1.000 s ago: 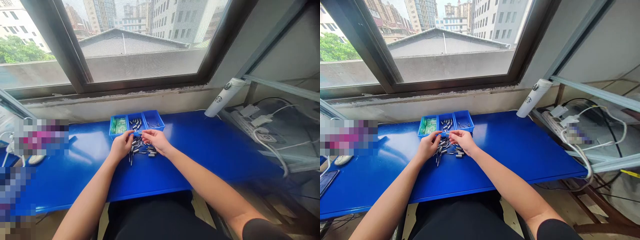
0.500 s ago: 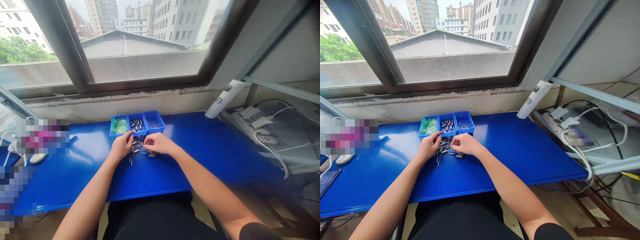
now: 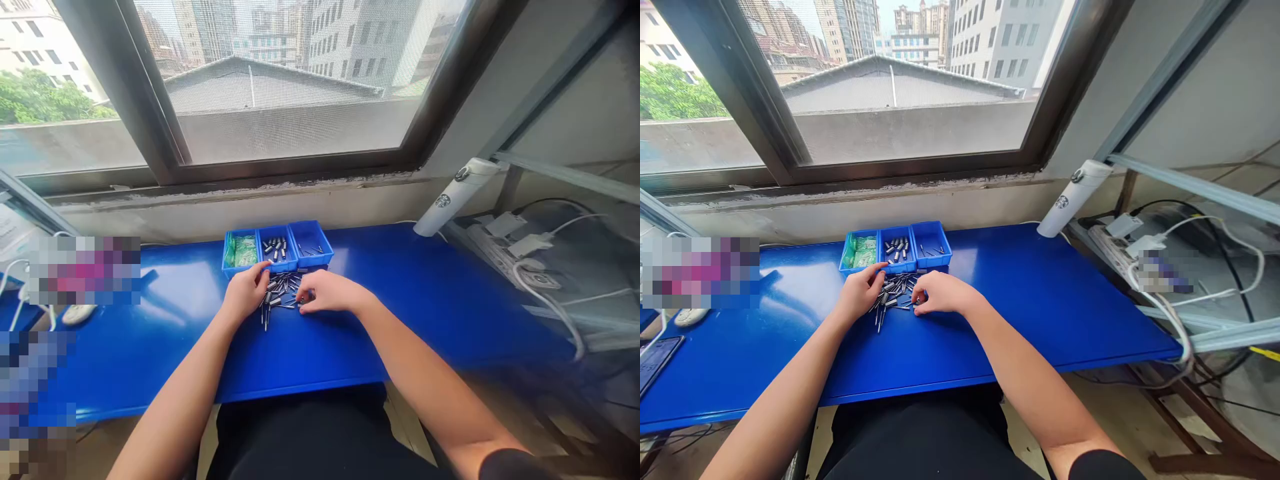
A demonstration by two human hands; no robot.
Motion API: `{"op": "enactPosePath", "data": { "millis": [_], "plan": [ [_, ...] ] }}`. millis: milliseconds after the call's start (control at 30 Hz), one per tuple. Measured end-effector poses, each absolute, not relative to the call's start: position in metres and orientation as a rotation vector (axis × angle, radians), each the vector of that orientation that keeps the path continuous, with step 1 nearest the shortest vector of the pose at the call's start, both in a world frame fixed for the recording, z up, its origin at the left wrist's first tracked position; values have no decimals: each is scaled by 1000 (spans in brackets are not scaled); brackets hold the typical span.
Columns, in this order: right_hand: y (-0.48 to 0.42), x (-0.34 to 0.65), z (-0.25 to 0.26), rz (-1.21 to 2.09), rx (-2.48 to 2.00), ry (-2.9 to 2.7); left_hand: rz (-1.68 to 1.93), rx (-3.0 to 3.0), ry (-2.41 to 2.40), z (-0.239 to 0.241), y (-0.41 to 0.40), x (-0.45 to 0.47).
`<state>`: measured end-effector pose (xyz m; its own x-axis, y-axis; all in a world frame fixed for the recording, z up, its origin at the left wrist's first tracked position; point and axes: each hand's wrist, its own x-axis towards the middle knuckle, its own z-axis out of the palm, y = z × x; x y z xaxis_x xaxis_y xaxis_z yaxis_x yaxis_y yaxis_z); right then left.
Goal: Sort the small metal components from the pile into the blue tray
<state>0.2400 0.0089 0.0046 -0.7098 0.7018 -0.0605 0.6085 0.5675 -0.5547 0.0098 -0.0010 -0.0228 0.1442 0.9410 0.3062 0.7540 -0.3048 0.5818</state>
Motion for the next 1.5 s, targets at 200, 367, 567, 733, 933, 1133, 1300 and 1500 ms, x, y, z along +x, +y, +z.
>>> {"op": "enactPosePath", "data": {
  "millis": [200,367,567,733,933,1133,1300,1500],
  "plan": [
    [10,231,-8,669,-1042,-2477,912,2127,1650,-23,0,10],
    [9,224,-20,598,-952,-2419,928,2119,1637,-23,0,11],
    [6,217,-29,484,-857,-2467,940,2104,1614,-25,1,11],
    [7,215,-32,451,-851,-2451,948,2135,1603,-25,1,11],
    [4,211,-29,409,-866,-2447,953,2132,1602,-23,0,11],
    [3,209,-29,384,-826,-2452,968,2149,1545,-24,0,12],
    [4,211,-33,420,-837,-2461,988,2145,1527,-24,-1,12],
    [2,208,-31,380,-870,-2476,990,2155,1502,-23,-2,13]
  ]
}}
